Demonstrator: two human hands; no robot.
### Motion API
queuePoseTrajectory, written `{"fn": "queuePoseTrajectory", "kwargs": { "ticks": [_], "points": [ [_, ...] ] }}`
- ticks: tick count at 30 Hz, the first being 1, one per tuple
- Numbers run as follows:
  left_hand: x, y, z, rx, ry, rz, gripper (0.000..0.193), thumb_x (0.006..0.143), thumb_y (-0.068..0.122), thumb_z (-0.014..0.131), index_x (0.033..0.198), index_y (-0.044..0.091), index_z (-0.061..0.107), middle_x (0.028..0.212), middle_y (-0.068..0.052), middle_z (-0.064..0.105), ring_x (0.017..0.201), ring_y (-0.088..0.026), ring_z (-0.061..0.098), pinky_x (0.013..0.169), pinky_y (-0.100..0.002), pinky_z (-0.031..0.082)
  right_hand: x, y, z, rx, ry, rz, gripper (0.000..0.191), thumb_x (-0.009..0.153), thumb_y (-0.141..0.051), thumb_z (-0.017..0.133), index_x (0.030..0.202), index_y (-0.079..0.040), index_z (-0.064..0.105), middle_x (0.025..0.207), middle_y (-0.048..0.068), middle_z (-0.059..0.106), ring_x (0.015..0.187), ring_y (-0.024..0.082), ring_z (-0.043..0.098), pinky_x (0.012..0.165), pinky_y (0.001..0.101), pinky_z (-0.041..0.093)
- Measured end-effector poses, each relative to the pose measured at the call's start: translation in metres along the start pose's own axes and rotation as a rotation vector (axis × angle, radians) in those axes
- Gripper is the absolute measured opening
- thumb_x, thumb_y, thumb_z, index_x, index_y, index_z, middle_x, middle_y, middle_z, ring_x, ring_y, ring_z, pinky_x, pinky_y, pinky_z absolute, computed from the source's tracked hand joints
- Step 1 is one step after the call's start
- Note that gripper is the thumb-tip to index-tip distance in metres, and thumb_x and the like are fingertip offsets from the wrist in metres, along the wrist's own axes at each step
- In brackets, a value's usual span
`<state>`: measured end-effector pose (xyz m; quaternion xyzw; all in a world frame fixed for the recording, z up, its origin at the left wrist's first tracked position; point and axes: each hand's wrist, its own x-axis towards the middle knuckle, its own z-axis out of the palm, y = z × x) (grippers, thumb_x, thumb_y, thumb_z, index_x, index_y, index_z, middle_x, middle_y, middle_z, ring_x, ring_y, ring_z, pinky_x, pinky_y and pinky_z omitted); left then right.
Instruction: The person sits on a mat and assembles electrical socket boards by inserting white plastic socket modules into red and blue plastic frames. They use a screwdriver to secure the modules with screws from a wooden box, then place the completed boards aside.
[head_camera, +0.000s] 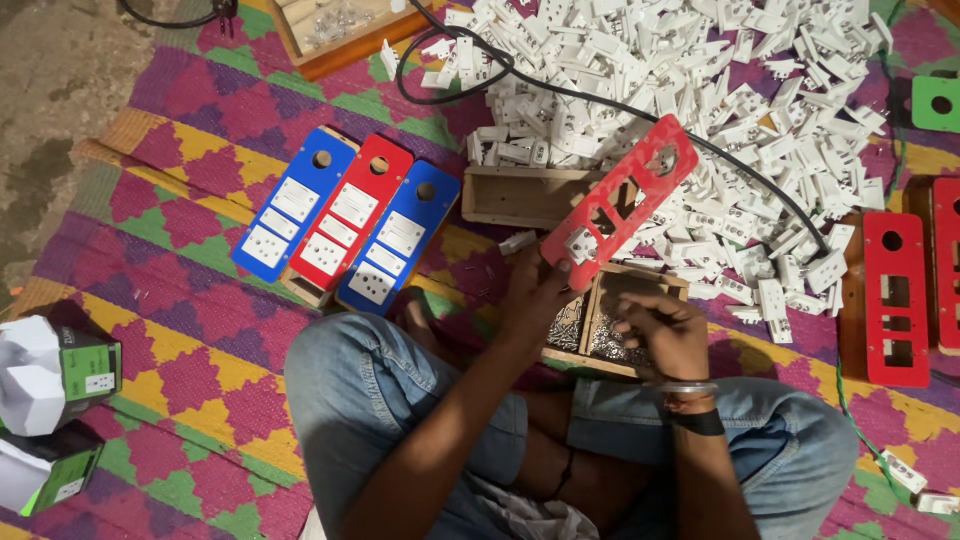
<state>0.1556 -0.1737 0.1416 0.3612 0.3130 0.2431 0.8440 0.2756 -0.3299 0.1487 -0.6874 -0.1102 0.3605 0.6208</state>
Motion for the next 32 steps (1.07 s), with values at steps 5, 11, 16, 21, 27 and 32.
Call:
{"fn": "queuePoseTrajectory", "kwargs": {
  "ticks": [5, 11, 16, 21, 27, 32],
  "points": [
    [-0.007, 0.006, 0.009, 0.157, 0.043, 0.021, 0.037, 0.102, 0.018, 0.06, 0.136, 0.007, 0.052, 0.126, -0.005, 0.059, 0.112, -0.016, 0.064, 0.089, -0.035, 0.062, 0.001, -0.015, 0.006, 0.085, 0.052, 0.028, 0.016, 0.09, -0.003, 0.074, 0.104, 0.003, 0.076, 0.084, 0.011, 0.076, 0.067, 0.016, 0.071, 0.051, 0.0235, 0.05],
    [-0.02, -0.005, 0.019, 0.24, -0.069, 0.157, 0.039, 0.104, 0.014, 0.055, 0.142, 0.006, 0.053, 0.125, -0.009, 0.065, 0.111, -0.014, 0.062, 0.09, -0.03, 0.057, 0.008, -0.018, 0.025, 0.218, 0.087, 0.068, 0.016, 0.091, -0.008, 0.074, 0.105, -0.001, 0.076, 0.087, 0.008, 0.076, 0.071, 0.014, 0.073, 0.051, 0.0223, 0.047],
    [-0.02, -0.012, 0.014, 0.405, -0.071, 0.318, 0.034, 0.108, 0.015, 0.055, 0.14, 0.002, 0.056, 0.126, -0.012, 0.068, 0.115, -0.017, 0.063, 0.097, -0.033, 0.054, 0.011, -0.015, 0.027, 0.216, 0.08, 0.076, 0.016, 0.09, -0.008, 0.074, 0.104, 0.0, 0.076, 0.087, 0.007, 0.076, 0.072, 0.014, 0.073, 0.052, 0.0224, 0.049],
    [-0.024, -0.009, 0.015, 0.483, -0.024, 0.288, 0.037, 0.106, 0.018, 0.055, 0.139, 0.002, 0.056, 0.122, -0.012, 0.069, 0.11, -0.019, 0.065, 0.091, -0.033, 0.055, 0.012, -0.015, 0.03, 0.183, 0.073, 0.056, 0.015, 0.09, -0.007, 0.076, 0.103, 0.001, 0.075, 0.087, 0.007, 0.076, 0.072, 0.013, 0.072, 0.053, 0.0227, 0.051],
    [-0.025, -0.005, 0.019, 0.227, 0.019, 0.073, 0.037, 0.104, 0.019, 0.056, 0.137, 0.004, 0.053, 0.124, -0.007, 0.064, 0.111, -0.015, 0.064, 0.09, -0.033, 0.06, 0.01, -0.009, 0.036, 0.136, 0.096, -0.031, 0.015, 0.091, -0.008, 0.075, 0.105, -0.001, 0.075, 0.085, 0.005, 0.074, 0.068, 0.011, 0.067, 0.052, 0.0225, 0.047],
    [-0.02, -0.005, 0.017, -0.012, 0.065, -0.043, 0.036, 0.101, 0.017, 0.058, 0.135, 0.007, 0.054, 0.125, -0.006, 0.063, 0.11, -0.015, 0.064, 0.089, -0.032, 0.06, 0.009, 0.014, 0.04, -0.252, 0.19, -0.475, 0.016, 0.1, -0.008, 0.078, 0.116, -0.006, 0.079, 0.098, 0.009, 0.07, 0.083, 0.012, 0.062, 0.07, 0.0255, 0.051]
  ]
}}
